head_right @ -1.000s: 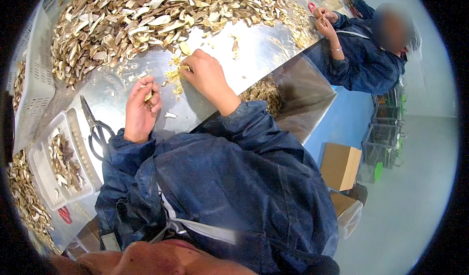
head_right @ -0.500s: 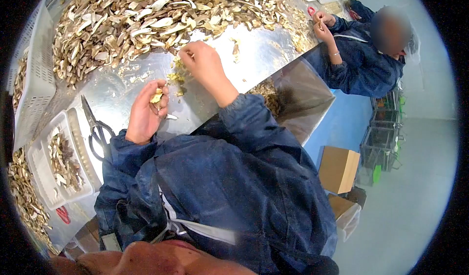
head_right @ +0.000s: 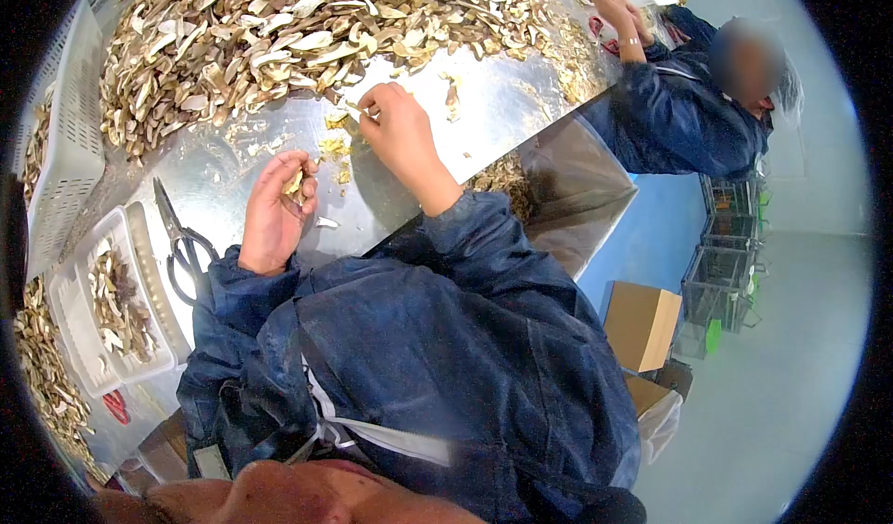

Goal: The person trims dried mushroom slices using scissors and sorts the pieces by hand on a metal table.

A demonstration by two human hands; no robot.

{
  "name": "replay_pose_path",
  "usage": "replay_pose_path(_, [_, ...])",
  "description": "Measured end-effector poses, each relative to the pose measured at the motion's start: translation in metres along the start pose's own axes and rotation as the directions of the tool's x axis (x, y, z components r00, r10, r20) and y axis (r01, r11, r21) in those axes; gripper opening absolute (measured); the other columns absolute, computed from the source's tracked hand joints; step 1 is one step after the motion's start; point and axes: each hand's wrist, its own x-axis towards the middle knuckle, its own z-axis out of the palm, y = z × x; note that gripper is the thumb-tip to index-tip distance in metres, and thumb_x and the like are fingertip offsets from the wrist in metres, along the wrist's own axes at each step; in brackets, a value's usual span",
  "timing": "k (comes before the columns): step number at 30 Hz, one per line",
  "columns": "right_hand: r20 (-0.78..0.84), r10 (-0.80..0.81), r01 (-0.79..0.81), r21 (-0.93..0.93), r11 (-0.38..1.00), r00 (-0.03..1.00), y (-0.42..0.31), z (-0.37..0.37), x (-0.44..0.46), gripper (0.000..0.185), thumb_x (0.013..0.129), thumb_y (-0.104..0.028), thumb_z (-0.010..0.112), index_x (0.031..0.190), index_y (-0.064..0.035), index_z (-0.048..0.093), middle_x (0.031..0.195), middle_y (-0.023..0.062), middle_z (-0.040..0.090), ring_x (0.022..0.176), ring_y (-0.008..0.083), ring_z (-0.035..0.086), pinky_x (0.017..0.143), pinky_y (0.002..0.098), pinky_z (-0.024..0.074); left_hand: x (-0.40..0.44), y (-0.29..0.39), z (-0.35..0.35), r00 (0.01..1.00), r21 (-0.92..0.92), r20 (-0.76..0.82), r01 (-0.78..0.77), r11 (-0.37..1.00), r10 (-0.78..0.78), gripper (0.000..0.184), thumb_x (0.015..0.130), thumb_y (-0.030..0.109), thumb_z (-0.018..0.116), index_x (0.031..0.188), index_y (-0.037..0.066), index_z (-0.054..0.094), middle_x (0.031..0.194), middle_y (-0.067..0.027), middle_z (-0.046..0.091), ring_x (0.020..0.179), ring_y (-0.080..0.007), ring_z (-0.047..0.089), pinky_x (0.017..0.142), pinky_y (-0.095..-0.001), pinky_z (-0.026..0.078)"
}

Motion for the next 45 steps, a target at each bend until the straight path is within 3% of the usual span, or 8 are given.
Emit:
replay_pose_path(2, [-0.072,-0.203,0.188,-0.179,0.966,0.976,0.003,0.004,-0.003,0.023,0.084,-0.014,0.076,0.102,-0.0015,0.067,0.083,0.0126,0.068,0.070,0.0228,0.064,0.066,0.0335,0.0507,-0.001,-0.001,0.000,1.000,0.002,-0.007,-0.002,1.000,0.002,0.020,0.104,0.018,0.053,0.115,0.002,0.060,0.101,-0.0082,0.062,0.076,-0.0125,0.058,0.062,-0.0256,0.046])
replay_pose_path(5, [-0.018,0.006,-0.003,0.142,0.990,1.000,-0.003,0.001,-0.010,0.021,0.086,-0.016,0.075,0.100,-0.0021,0.069,0.085,0.0135,0.067,0.071,0.0250,0.064,0.066,0.0354,0.0509,0.000,-0.001,-0.003,1.000,-0.026,0.008,-0.009,1.000,0.009,0.022,0.105,0.020,0.051,0.115,0.002,0.060,0.100,-0.0074,0.062,0.076,-0.0125,0.057,0.063,-0.0258,0.046])
replay_pose_path(14, [0.015,-0.103,0.103,-0.257,0.961,0.995,0.003,0.002,-0.010,0.023,0.086,-0.025,0.075,0.087,-0.0031,0.072,0.085,0.0139,0.066,0.074,0.0338,0.064,0.067,0.0393,0.0508,0.000,-0.002,-0.003,0.999,-0.005,-0.004,-0.032,0.999,0.032,0.023,0.106,0.021,0.051,0.114,0.002,0.060,0.096,-0.0052,0.060,0.074,-0.0113,0.054,0.062,-0.0255,0.044])
replay_pose_path(19, [0.218,0.153,-0.159,0.011,0.987,0.964,-0.007,-0.003,-0.009,0.022,0.089,-0.023,0.075,0.091,-0.0017,0.074,0.087,0.0082,0.069,0.075,0.0167,0.064,0.068,0.0304,0.0497,0.000,-0.001,-0.001,0.999,-0.009,-0.024,-0.029,1.000,0.029,0.020,0.104,0.018,0.054,0.114,0.002,0.060,0.097,-0.0048,0.060,0.074,-0.0109,0.054,0.062,-0.0251,0.044])
replay_pose_path(23, [0.526,0.155,-0.453,0.501,0.738,0.836,-0.009,-0.003,-0.013,0.023,0.094,-0.017,0.070,0.107,0.0025,0.072,0.094,0.0024,0.070,0.082,0.0069,0.061,0.072,0.0244,0.0487,0.000,0.000,0.000,0.998,0.028,-0.021,-0.055,0.998,0.055,0.020,0.105,0.017,0.053,0.119,0.003,0.057,0.098,-0.0051,0.060,0.074,-0.0105,0.053,0.062,-0.0243,0.043])
replay_pose_path(35, [0.683,-0.056,-0.439,0.527,0.728,0.728,-0.041,-0.007,-0.017,0.027,0.099,-0.016,0.065,0.119,0.0011,0.070,0.097,0.0018,0.071,0.083,0.0099,0.062,0.074,0.0266,0.0504,0.002,0.000,0.002,0.987,0.238,-0.098,-0.100,0.966,0.126,0.015,0.104,0.021,0.055,0.107,0.007,0.060,0.089,-0.0012,0.060,0.071,-0.0095,0.054,0.059,-0.0241,0.041])
replay_pose_path(40, [0.202,0.044,-0.053,0.041,0.998,0.978,-0.005,0.003,0.017,0.026,0.093,-0.023,0.068,0.110,-0.0035,0.074,0.096,0.0116,0.074,0.078,0.0222,0.068,0.070,0.0333,0.0522,0.000,0.000,-0.005,0.985,0.061,-0.095,-0.141,0.988,0.146,0.012,0.102,0.019,0.055,0.104,0.008,0.060,0.094,-0.0044,0.065,0.075,-0.0111,0.056,0.062,-0.0265,0.044])
replay_pose_path(45, [-0.052,-0.210,0.187,-0.289,0.939,0.976,-0.006,0.032,0.030,0.020,0.086,-0.027,0.072,0.092,-0.0073,0.075,0.085,0.0135,0.066,0.079,0.0345,0.067,0.070,0.0437,0.0528,0.005,0.000,-0.012,0.982,-0.065,-0.107,-0.165,0.984,0.158,0.014,0.101,0.018,0.053,0.107,0.008,0.060,0.100,-0.0068,0.067,0.084,-0.0146,0.060,0.067,-0.0304,0.047])
